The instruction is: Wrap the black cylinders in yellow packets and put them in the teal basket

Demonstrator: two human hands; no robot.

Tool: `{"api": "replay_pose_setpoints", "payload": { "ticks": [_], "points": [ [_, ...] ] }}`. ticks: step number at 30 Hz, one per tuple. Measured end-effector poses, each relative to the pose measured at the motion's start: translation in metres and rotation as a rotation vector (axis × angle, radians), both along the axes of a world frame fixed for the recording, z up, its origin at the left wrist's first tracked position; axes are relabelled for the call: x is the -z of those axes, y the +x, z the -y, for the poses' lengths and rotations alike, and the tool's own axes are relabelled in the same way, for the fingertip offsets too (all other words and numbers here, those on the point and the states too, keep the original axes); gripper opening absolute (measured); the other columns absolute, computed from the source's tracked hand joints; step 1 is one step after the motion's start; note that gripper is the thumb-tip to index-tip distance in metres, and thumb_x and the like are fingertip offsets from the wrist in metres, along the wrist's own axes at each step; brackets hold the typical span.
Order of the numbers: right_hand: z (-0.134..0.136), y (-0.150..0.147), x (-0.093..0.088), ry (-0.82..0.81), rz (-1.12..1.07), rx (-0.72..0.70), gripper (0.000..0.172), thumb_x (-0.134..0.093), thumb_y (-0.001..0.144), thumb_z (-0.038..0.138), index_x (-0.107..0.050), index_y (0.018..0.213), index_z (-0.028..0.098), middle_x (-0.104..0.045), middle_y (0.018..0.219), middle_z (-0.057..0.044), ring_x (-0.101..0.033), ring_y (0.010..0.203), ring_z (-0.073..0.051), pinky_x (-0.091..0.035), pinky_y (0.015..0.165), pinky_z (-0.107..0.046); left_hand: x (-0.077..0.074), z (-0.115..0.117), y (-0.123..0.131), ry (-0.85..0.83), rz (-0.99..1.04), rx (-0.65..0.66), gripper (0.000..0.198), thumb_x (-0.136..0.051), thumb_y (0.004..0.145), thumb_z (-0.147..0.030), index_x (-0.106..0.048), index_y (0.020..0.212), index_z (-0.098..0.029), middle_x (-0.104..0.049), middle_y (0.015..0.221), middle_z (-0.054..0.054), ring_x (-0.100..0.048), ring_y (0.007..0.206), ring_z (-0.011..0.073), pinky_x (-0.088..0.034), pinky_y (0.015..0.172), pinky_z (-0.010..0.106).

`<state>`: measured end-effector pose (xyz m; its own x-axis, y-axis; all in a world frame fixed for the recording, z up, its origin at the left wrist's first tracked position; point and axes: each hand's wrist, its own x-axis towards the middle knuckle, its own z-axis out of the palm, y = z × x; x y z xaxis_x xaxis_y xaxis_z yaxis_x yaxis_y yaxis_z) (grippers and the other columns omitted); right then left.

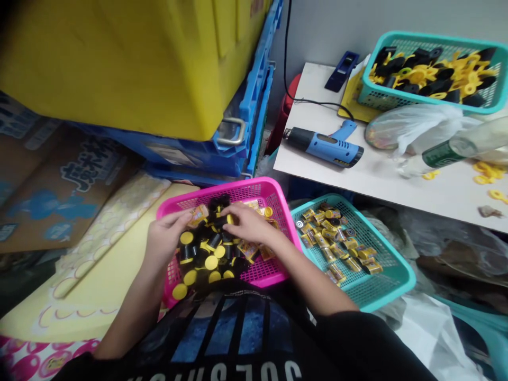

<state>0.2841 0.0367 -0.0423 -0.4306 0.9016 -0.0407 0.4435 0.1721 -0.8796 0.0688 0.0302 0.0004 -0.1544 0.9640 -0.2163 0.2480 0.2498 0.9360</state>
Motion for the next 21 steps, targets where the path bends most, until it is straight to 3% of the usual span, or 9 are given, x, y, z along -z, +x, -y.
{"api": "replay_pose_setpoints", "payload": {
  "ticks": [4, 6, 9, 14, 21],
  "points": [
    [0.005, 0.014, -0.021, -0.282, -0.605, 0.243, 0.035, -0.070, 0.077, 0.039, -0.060, 0.106, 0.022, -0.067, 0.095, -0.003, -0.066, 0.081, -0.016, -0.054, 0.076, -0.034, 0.004, 0.006, -0.001, 0.024, -0.026, 0.119, 0.027, -0.072, 0.074, -0.040, -0.078, 0.090, -0.019, -0.078, 0.092, 0.006, -0.072, 0.086, 0.0232, -0.057, 0.085, 0.037],
    [0.006, 0.015, -0.026, -0.372, -0.743, 0.286, 0.037, -0.077, 0.070, 0.041, -0.060, 0.097, 0.022, -0.067, 0.082, 0.000, -0.066, 0.072, -0.014, -0.055, 0.070, -0.031, 0.005, 0.007, 0.001, 0.044, -0.028, 0.143, 0.027, -0.070, 0.075, -0.041, -0.077, 0.090, -0.020, -0.078, 0.091, 0.006, -0.072, 0.087, 0.0237, -0.057, 0.085, 0.038],
    [0.006, 0.012, -0.028, -0.428, -0.745, 0.274, 0.035, -0.080, 0.065, 0.042, -0.063, 0.087, 0.020, -0.066, 0.073, 0.002, -0.064, 0.065, -0.013, -0.055, 0.065, -0.029, 0.004, 0.008, 0.007, 0.086, -0.024, 0.154, 0.027, -0.069, 0.076, -0.042, -0.077, 0.091, -0.020, -0.078, 0.093, 0.006, -0.072, 0.088, 0.0234, -0.057, 0.085, 0.038],
    [0.003, 0.014, -0.029, -0.418, -0.659, 0.234, 0.032, -0.081, 0.065, 0.038, -0.066, 0.086, 0.019, -0.067, 0.075, 0.001, -0.063, 0.069, -0.013, -0.053, 0.067, -0.028, 0.000, 0.007, 0.011, 0.156, -0.039, 0.201, 0.024, -0.068, 0.078, -0.040, -0.078, 0.090, -0.022, -0.077, 0.096, 0.005, -0.071, 0.090, 0.0225, -0.056, 0.089, 0.038],
    [0.010, 0.006, -0.025, -0.308, -0.569, 0.258, 0.037, -0.083, 0.061, 0.032, -0.066, 0.092, 0.019, -0.066, 0.077, 0.001, -0.060, 0.068, -0.013, -0.051, 0.070, -0.030, -0.004, 0.006, 0.018, 0.003, 0.075, 0.283, 0.039, -0.071, 0.073, -0.050, -0.076, 0.097, -0.020, -0.076, 0.100, 0.008, -0.071, 0.090, 0.0246, -0.058, 0.082, 0.039]
  ]
}}
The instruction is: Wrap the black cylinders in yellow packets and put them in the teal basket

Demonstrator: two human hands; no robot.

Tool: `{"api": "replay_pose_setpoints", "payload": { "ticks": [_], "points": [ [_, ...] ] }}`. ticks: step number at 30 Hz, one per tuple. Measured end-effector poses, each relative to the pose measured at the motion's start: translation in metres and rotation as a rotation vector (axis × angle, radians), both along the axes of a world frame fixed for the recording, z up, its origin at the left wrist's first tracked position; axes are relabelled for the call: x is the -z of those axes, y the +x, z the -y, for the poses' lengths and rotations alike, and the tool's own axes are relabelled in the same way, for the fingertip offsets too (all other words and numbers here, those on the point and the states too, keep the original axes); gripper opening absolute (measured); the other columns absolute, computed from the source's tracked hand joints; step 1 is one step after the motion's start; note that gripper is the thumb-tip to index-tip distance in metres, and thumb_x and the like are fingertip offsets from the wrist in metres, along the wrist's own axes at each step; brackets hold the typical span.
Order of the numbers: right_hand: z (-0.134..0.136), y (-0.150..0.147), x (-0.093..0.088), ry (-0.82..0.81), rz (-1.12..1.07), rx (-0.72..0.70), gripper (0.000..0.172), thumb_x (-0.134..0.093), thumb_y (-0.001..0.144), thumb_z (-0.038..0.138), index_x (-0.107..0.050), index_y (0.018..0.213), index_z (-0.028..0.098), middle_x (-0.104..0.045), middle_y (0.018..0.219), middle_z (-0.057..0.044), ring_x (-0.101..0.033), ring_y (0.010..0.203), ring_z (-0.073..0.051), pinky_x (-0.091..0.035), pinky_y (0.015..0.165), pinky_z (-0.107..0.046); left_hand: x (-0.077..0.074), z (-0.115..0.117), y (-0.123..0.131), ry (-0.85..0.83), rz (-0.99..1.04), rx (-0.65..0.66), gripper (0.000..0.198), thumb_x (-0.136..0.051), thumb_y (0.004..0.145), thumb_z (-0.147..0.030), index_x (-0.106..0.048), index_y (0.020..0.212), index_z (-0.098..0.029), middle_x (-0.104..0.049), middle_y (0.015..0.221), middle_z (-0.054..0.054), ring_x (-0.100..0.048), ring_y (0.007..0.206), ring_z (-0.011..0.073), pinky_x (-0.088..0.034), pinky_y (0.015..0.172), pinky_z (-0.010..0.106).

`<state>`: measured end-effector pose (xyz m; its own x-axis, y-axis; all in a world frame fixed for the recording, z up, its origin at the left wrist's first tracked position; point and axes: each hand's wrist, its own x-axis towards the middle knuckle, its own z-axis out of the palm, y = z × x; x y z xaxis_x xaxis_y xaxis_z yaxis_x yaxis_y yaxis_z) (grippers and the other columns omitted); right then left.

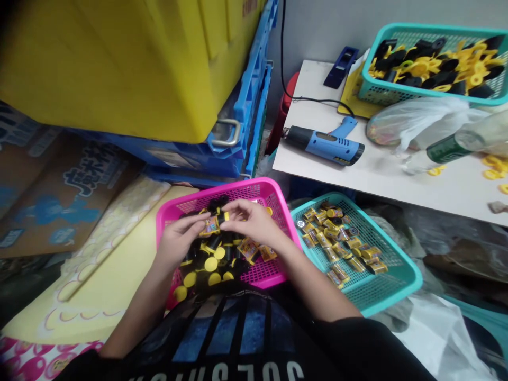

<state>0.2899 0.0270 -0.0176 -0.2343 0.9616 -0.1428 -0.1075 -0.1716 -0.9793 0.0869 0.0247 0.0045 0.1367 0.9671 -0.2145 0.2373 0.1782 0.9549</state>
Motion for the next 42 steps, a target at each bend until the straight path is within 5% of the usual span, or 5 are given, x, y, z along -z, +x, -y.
{"api": "replay_pose_setpoints", "payload": {
  "ticks": [9, 23, 32, 38, 42],
  "points": [
    [0.020, -0.026, 0.012, -0.042, -0.292, 0.007, 0.042, -0.061, 0.081, 0.057, -0.064, 0.105, 0.024, -0.062, 0.111, -0.007, -0.060, 0.102, -0.020, -0.049, 0.088, -0.036, -0.005, 0.014, 0.016, -0.096, 0.169, -0.018, 0.037, -0.081, 0.065, -0.035, -0.071, 0.097, -0.019, -0.075, 0.098, 0.006, -0.070, 0.089, 0.0219, -0.058, 0.082, 0.036],
    [0.029, -0.035, 0.020, -0.185, -0.513, -0.009, 0.048, -0.047, 0.086, 0.066, -0.060, 0.103, 0.022, -0.061, 0.096, -0.007, -0.059, 0.085, -0.019, -0.050, 0.073, -0.031, -0.003, 0.021, 0.024, -0.168, 0.396, -0.005, 0.030, -0.077, 0.072, -0.034, -0.066, 0.097, -0.021, -0.072, 0.103, 0.004, -0.067, 0.086, 0.0177, -0.055, 0.075, 0.030],
    [0.040, 0.006, -0.016, 0.539, 0.350, 0.155, 0.035, -0.068, 0.082, 0.042, -0.062, 0.112, 0.026, -0.064, 0.108, -0.007, -0.059, 0.102, -0.023, -0.046, 0.092, -0.041, -0.001, 0.024, 0.033, -0.231, 0.547, 0.118, 0.036, -0.066, 0.082, -0.045, -0.051, 0.110, -0.027, -0.059, 0.105, 0.002, -0.057, 0.090, 0.0144, -0.048, 0.074, 0.024],
    [0.066, 0.123, -0.045, 0.310, 1.305, 0.217, 0.042, -0.061, 0.082, 0.049, -0.068, 0.109, 0.018, -0.068, 0.097, -0.014, -0.060, 0.092, -0.032, -0.047, 0.081, -0.048, 0.007, -0.001, 0.001, -0.018, 0.274, 0.014, 0.039, -0.059, 0.086, -0.045, -0.055, 0.119, -0.025, -0.056, 0.125, 0.007, -0.057, 0.105, 0.0190, -0.048, 0.087, 0.032],
    [0.042, 0.097, -0.029, 0.205, 1.354, 0.004, 0.036, -0.050, 0.090, 0.045, -0.072, 0.098, 0.018, -0.071, 0.095, -0.014, -0.063, 0.091, -0.028, -0.048, 0.080, -0.041, 0.011, -0.006, -0.001, -0.040, 0.072, 0.131, 0.029, -0.057, 0.087, -0.041, -0.065, 0.106, -0.021, -0.067, 0.110, 0.007, -0.062, 0.099, 0.0204, -0.048, 0.089, 0.035]
  ]
}}
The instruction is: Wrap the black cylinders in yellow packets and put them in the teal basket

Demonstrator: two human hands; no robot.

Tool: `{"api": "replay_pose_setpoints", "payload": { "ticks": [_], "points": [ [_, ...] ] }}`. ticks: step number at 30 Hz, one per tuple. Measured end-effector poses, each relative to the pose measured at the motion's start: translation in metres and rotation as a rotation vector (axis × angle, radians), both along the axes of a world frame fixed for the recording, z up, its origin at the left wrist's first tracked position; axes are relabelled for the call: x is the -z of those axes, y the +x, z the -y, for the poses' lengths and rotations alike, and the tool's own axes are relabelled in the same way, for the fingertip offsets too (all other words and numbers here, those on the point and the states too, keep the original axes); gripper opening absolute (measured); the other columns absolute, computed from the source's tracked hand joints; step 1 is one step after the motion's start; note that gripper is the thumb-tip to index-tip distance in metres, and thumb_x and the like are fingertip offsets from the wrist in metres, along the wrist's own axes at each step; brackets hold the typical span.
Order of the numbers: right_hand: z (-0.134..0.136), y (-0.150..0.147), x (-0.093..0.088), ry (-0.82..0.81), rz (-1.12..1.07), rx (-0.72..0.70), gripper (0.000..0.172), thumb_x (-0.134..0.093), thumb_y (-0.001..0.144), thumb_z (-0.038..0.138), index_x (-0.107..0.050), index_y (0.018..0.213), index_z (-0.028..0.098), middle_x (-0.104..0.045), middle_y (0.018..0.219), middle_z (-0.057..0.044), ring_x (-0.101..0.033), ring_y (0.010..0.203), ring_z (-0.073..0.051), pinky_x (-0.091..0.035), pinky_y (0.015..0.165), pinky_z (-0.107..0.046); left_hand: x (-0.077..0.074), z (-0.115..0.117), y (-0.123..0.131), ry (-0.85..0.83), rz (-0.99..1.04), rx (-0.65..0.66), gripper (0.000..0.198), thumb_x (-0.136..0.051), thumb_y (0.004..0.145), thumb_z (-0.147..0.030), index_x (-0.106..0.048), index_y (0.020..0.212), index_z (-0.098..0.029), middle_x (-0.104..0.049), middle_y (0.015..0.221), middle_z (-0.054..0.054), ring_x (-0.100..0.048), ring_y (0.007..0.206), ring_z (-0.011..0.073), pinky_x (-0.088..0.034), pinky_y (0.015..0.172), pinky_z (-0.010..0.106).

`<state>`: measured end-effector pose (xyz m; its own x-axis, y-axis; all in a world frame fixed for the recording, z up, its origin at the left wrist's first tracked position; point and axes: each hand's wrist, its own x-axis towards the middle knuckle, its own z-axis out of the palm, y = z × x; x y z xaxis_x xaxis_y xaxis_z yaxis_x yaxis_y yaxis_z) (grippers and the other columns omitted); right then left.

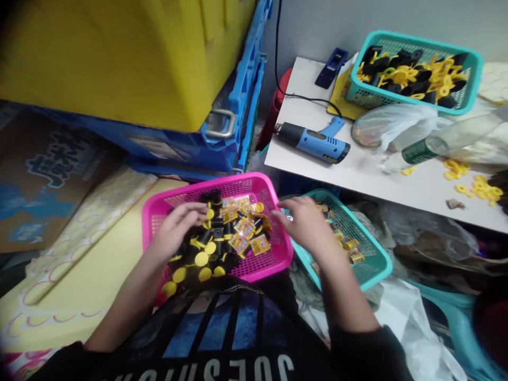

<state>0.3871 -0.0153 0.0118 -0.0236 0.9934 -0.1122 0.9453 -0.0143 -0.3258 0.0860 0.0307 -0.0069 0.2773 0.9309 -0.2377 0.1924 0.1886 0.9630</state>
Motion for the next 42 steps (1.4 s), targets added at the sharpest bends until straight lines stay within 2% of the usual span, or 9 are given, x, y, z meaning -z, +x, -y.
{"api": "replay_pose_setpoints", "payload": {
  "ticks": [7, 11, 15, 21, 26, 31, 33, 38, 42],
  "points": [
    [-0.069, -0.118, 0.047, -0.321, 0.009, 0.033, 0.040, -0.057, 0.087, 0.044, -0.073, 0.100, 0.009, -0.069, 0.104, -0.023, -0.066, 0.093, -0.032, -0.050, 0.072, -0.039, 0.007, 0.008, 0.007, 0.027, -0.087, 0.062, 0.029, -0.055, 0.087, -0.040, -0.067, 0.104, -0.020, -0.071, 0.109, 0.007, -0.065, 0.100, 0.0216, -0.048, 0.093, 0.038],
    [-0.065, -0.101, 0.056, -0.262, -0.092, -0.068, 0.023, -0.057, 0.089, 0.030, -0.075, 0.097, 0.017, -0.071, 0.103, -0.014, -0.063, 0.102, -0.026, -0.047, 0.087, -0.037, 0.009, 0.006, -0.002, -0.009, -0.051, -0.059, 0.029, -0.060, 0.083, -0.042, -0.068, 0.098, -0.019, -0.072, 0.103, 0.008, -0.066, 0.092, 0.0207, -0.052, 0.085, 0.035],
    [-0.049, -0.078, 0.055, -0.058, -0.683, -0.117, 0.021, -0.059, 0.089, 0.033, -0.075, 0.094, 0.021, -0.072, 0.098, -0.008, -0.062, 0.100, -0.021, -0.043, 0.095, -0.037, 0.007, 0.004, 0.009, -0.088, 0.066, -0.119, 0.029, -0.064, 0.080, -0.042, -0.067, 0.094, -0.017, -0.072, 0.100, 0.008, -0.066, 0.091, 0.0204, -0.054, 0.078, 0.033],
    [-0.039, -0.084, 0.052, -0.246, -1.200, 0.055, 0.032, -0.061, 0.084, 0.048, -0.075, 0.086, 0.019, -0.071, 0.086, -0.004, -0.064, 0.084, -0.020, -0.048, 0.082, -0.036, 0.012, -0.001, 0.038, -0.100, 0.087, -0.088, 0.033, -0.075, 0.066, -0.024, -0.063, 0.097, -0.018, -0.067, 0.076, 0.000, -0.064, 0.070, 0.0142, -0.052, 0.065, 0.026],
    [-0.035, -0.084, 0.047, 0.318, -0.935, 0.138, 0.014, -0.065, 0.083, 0.033, -0.077, 0.086, 0.026, -0.064, 0.083, -0.004, -0.059, 0.083, -0.019, -0.047, 0.080, -0.036, 0.015, -0.008, 0.041, -0.140, 0.112, -0.156, 0.032, -0.075, 0.068, -0.027, -0.063, 0.096, -0.017, -0.067, 0.073, 0.000, -0.064, 0.068, 0.0136, -0.052, 0.066, 0.026],
    [-0.014, -0.084, 0.036, 0.640, -0.672, -0.122, 0.012, -0.071, 0.079, 0.028, -0.078, 0.077, 0.037, -0.059, 0.086, -0.004, -0.057, 0.086, -0.020, -0.046, 0.079, -0.038, -0.006, 0.001, 0.041, -0.284, 0.415, -0.099, 0.039, -0.072, 0.074, -0.037, -0.062, 0.108, -0.019, -0.068, 0.084, 0.001, -0.066, 0.075, 0.0136, -0.054, 0.070, 0.027],
    [-0.008, -0.084, 0.032, 0.594, -0.650, -0.154, 0.006, -0.074, 0.076, 0.036, -0.078, 0.080, 0.036, -0.060, 0.096, -0.005, -0.056, 0.095, -0.023, -0.044, 0.086, -0.041, -0.013, 0.004, 0.040, -0.231, 0.402, -0.130, 0.041, -0.076, 0.070, -0.029, -0.061, 0.107, -0.019, -0.065, 0.075, -0.003, -0.063, 0.066, 0.0100, -0.052, 0.066, 0.023],
    [-0.011, -0.082, 0.019, 0.241, -0.899, -0.051, 0.047, -0.043, 0.089, 0.062, -0.070, 0.107, 0.027, -0.060, 0.116, -0.008, -0.052, 0.113, -0.026, -0.039, 0.098, -0.046, -0.019, 0.005, 0.034, -0.135, 0.208, -0.073, 0.043, -0.075, 0.069, -0.026, -0.061, 0.109, -0.018, -0.063, 0.066, -0.005, -0.060, 0.059, 0.0100, -0.050, 0.062, 0.023],
    [-0.025, -0.091, 0.017, -0.062, -1.119, -0.078, 0.039, -0.059, 0.083, 0.057, -0.067, 0.074, 0.020, -0.065, 0.084, -0.004, -0.060, 0.083, -0.019, -0.046, 0.081, -0.034, -0.022, 0.005, 0.033, -0.129, 0.182, -0.077, 0.043, -0.073, 0.070, -0.028, -0.060, 0.110, -0.017, -0.063, 0.068, -0.004, -0.062, 0.063, 0.0112, -0.051, 0.063, 0.024]
  ]
}}
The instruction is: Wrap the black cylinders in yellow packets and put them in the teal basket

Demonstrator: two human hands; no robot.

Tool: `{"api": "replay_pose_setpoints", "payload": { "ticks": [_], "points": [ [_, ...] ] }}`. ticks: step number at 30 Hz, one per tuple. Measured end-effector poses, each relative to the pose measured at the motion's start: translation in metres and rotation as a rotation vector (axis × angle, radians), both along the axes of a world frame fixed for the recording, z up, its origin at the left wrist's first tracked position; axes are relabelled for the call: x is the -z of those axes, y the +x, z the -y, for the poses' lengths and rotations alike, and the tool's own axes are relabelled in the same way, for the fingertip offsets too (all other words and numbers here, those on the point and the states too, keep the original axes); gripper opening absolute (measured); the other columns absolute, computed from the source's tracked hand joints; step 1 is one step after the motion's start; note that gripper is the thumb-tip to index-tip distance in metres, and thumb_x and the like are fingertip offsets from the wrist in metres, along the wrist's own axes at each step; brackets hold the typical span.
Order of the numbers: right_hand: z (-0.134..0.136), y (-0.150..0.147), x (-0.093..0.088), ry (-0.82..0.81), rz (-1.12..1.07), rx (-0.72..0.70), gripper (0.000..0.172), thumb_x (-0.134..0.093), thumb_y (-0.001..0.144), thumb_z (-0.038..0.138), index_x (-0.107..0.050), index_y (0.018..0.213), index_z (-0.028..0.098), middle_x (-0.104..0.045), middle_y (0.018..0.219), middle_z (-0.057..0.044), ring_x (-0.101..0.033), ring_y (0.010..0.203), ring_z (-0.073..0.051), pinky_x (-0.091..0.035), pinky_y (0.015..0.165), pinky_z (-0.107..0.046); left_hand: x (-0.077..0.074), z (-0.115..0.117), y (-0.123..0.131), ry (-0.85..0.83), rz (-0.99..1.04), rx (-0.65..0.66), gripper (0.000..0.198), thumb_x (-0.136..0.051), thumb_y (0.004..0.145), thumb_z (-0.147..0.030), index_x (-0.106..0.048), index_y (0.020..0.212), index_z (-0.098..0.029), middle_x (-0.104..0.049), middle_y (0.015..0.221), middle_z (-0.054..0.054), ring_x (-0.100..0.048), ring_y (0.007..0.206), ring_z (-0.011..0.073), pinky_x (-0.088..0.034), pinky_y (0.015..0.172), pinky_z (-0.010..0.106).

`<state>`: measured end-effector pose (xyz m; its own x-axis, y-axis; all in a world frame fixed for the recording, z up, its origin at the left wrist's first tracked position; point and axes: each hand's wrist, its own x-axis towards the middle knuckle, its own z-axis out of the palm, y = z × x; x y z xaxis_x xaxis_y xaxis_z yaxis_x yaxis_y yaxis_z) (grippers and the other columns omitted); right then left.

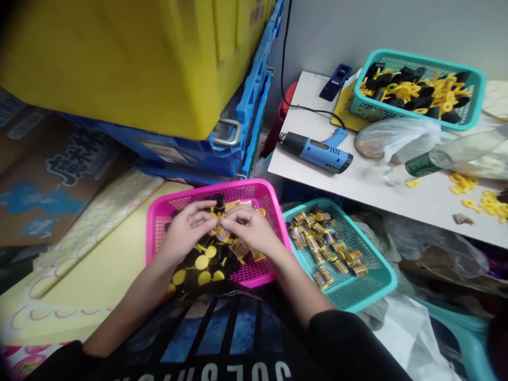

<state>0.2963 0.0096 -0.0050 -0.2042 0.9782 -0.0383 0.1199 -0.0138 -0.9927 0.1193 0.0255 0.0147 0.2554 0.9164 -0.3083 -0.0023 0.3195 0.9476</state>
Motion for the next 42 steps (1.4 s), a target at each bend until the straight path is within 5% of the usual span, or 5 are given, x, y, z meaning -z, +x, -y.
{"api": "replay_pose_setpoints", "payload": {
  "ticks": [8, 17, 28, 32, 42],
  "points": [
    [-0.023, -0.024, 0.003, -0.043, 0.011, 0.160, 0.043, -0.046, 0.090, 0.055, -0.059, 0.069, 0.019, -0.062, 0.072, -0.001, -0.057, 0.071, -0.015, -0.044, 0.070, -0.029, 0.005, -0.006, -0.007, -0.044, 0.139, -0.235, 0.036, -0.081, 0.064, -0.032, -0.064, 0.091, -0.017, -0.069, 0.075, -0.001, -0.063, 0.061, 0.0103, -0.054, 0.061, 0.024],
    [-0.009, -0.052, 0.039, 0.595, 0.724, -0.640, 0.026, -0.049, 0.088, 0.008, -0.067, 0.104, 0.019, -0.068, 0.097, -0.010, -0.055, 0.097, -0.024, -0.042, 0.087, -0.041, 0.018, -0.012, -0.048, 0.028, -0.028, -0.418, 0.034, -0.081, 0.064, -0.039, -0.074, 0.091, -0.018, -0.076, 0.086, 0.003, -0.067, 0.064, 0.0133, -0.058, 0.068, 0.030],
    [-0.023, 0.001, -0.005, -0.051, -0.195, 0.085, 0.027, -0.061, 0.078, 0.030, -0.058, 0.105, 0.024, -0.064, 0.103, -0.003, -0.060, 0.091, -0.019, -0.049, 0.081, -0.035, 0.020, 0.001, -0.051, -0.022, -0.169, -0.107, 0.041, -0.077, 0.066, -0.048, -0.077, 0.094, -0.017, -0.077, 0.094, 0.010, -0.071, 0.070, 0.0202, -0.059, 0.071, 0.034],
    [-0.023, -0.001, -0.005, -0.204, -0.440, 0.091, 0.029, -0.077, 0.065, 0.032, -0.052, 0.074, 0.021, -0.065, 0.091, -0.001, -0.061, 0.077, -0.014, -0.051, 0.072, -0.029, 0.021, 0.001, -0.044, 0.010, -0.192, -0.044, 0.040, -0.075, 0.069, -0.049, -0.077, 0.095, -0.019, -0.077, 0.093, 0.009, -0.070, 0.072, 0.0208, -0.058, 0.071, 0.034],
    [-0.022, 0.005, 0.003, -0.222, -0.331, -0.021, 0.028, -0.081, 0.065, 0.037, -0.071, 0.085, 0.021, -0.069, 0.078, 0.000, -0.063, 0.071, -0.014, -0.054, 0.069, -0.030, 0.018, 0.002, -0.041, 0.010, -0.180, -0.042, 0.039, -0.074, 0.069, -0.048, -0.077, 0.094, -0.020, -0.077, 0.090, 0.007, -0.069, 0.068, 0.0184, -0.058, 0.067, 0.031]
  ]
}}
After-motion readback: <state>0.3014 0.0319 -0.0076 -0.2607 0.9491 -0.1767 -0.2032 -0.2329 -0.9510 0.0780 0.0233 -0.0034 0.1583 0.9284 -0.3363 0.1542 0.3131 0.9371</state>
